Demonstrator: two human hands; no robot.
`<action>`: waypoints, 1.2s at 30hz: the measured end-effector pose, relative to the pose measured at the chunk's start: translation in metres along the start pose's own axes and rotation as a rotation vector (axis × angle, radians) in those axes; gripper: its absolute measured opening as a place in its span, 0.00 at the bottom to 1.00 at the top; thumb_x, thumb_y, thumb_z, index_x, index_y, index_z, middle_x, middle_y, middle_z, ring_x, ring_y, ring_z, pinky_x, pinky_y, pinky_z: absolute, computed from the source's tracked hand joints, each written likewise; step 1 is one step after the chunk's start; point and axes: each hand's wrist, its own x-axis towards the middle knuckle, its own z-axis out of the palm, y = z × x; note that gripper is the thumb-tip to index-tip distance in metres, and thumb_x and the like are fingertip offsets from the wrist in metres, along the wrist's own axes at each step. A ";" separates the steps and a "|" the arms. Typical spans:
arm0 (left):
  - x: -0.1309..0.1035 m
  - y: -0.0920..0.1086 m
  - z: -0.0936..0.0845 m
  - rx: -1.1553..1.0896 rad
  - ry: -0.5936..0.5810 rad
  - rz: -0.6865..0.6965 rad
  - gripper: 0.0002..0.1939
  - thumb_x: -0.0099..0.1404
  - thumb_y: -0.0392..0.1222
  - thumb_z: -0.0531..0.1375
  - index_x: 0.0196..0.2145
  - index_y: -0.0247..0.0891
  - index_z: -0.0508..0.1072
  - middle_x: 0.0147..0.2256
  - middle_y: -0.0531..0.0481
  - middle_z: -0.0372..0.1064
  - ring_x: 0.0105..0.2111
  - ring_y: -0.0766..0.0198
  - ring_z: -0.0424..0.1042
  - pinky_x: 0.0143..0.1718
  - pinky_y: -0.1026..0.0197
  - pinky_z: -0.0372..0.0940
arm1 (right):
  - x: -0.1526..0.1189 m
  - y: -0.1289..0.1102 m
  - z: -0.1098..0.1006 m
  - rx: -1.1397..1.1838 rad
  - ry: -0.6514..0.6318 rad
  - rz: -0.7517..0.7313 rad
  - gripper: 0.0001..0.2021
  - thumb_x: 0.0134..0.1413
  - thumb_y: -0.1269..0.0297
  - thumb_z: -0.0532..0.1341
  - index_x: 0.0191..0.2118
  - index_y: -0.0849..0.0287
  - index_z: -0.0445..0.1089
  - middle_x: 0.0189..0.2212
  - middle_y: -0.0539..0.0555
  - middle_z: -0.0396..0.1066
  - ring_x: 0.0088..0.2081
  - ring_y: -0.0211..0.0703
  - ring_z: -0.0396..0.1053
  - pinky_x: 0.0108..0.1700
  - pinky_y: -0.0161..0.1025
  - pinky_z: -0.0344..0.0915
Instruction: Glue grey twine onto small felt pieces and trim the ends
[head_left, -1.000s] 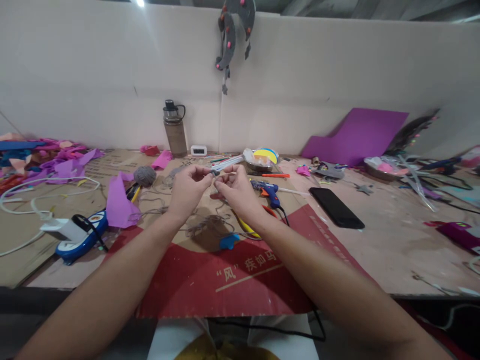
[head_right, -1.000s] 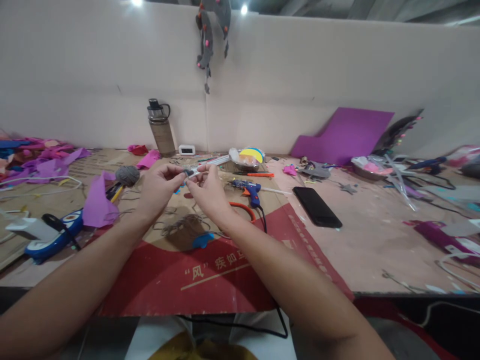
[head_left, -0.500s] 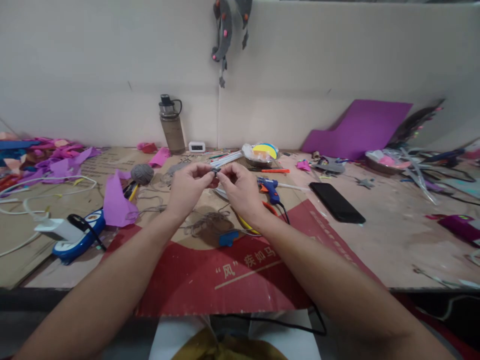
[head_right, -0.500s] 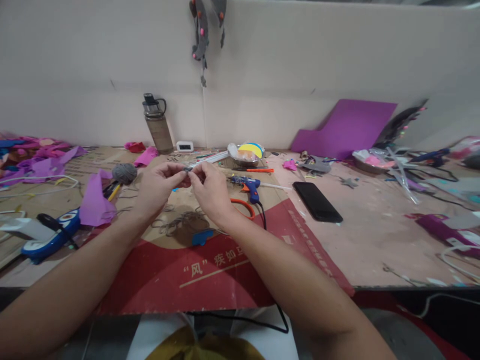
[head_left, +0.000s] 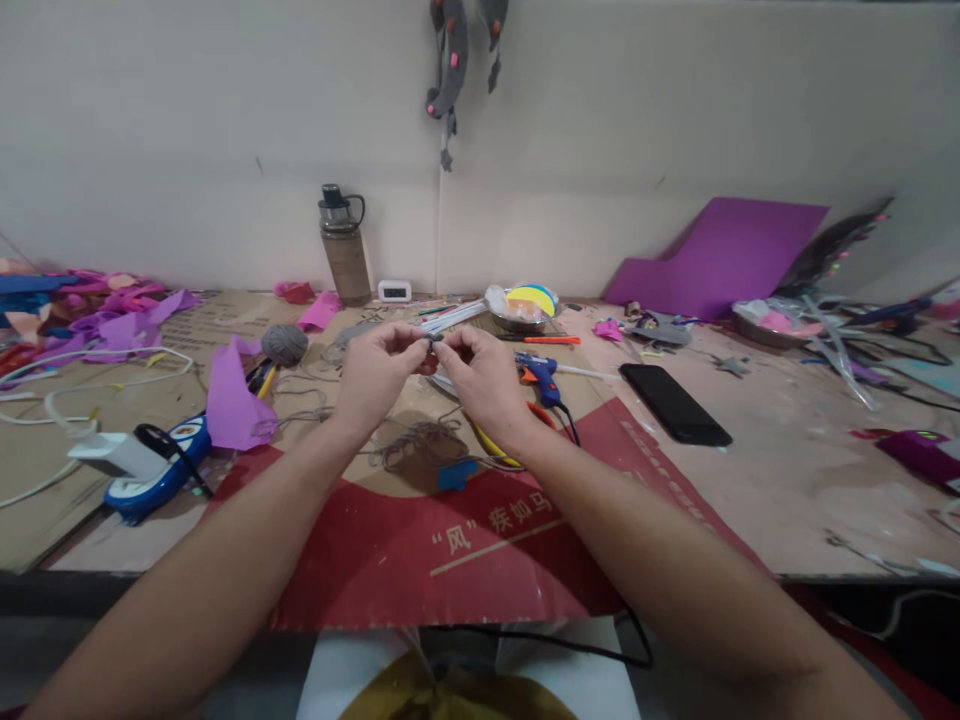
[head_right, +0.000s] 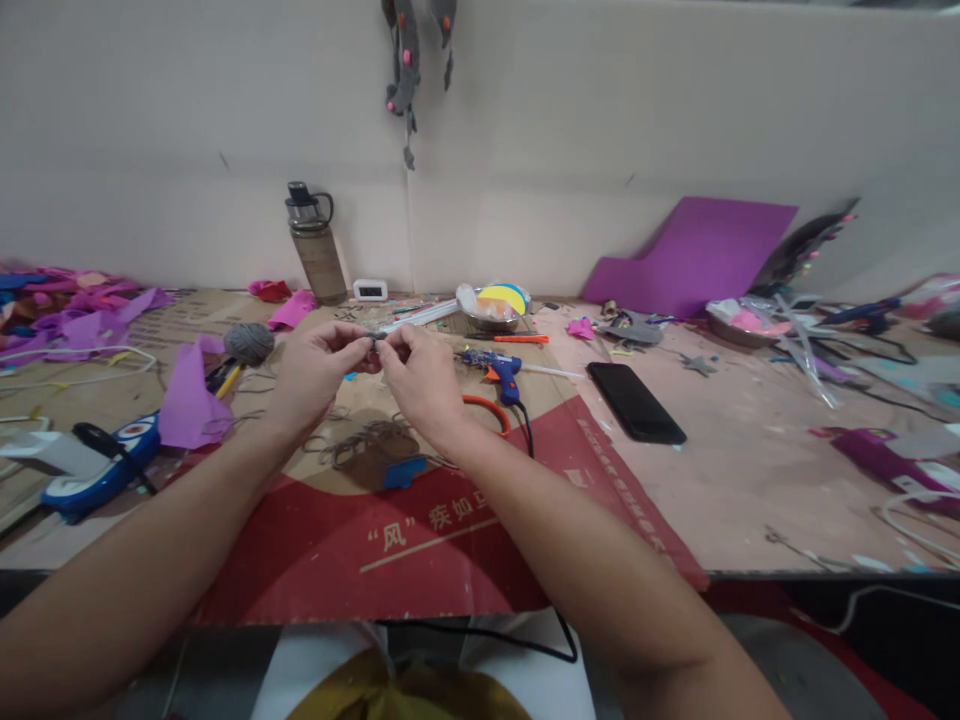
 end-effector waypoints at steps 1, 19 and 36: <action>0.000 0.000 0.000 0.001 -0.001 0.003 0.08 0.53 0.41 0.65 0.30 0.34 0.73 0.23 0.51 0.71 0.23 0.67 0.72 0.30 0.63 0.69 | 0.000 0.000 0.000 0.000 -0.001 0.001 0.09 0.54 0.63 0.57 0.25 0.58 0.65 0.23 0.48 0.65 0.27 0.36 0.60 0.33 0.37 0.55; 0.002 -0.001 0.001 -0.084 -0.009 -0.019 0.04 0.52 0.37 0.62 0.26 0.35 0.71 0.22 0.52 0.68 0.20 0.69 0.68 0.26 0.63 0.67 | -0.003 -0.003 0.001 -0.046 0.006 0.015 0.09 0.53 0.63 0.59 0.24 0.58 0.64 0.22 0.48 0.65 0.26 0.36 0.58 0.31 0.37 0.53; 0.000 0.004 0.002 -0.221 -0.103 -0.146 0.07 0.50 0.37 0.65 0.25 0.32 0.71 0.21 0.51 0.68 0.20 0.70 0.68 0.25 0.65 0.65 | 0.001 -0.001 0.000 0.197 -0.009 0.152 0.05 0.49 0.64 0.59 0.28 0.59 0.68 0.18 0.43 0.55 0.22 0.33 0.51 0.26 0.35 0.49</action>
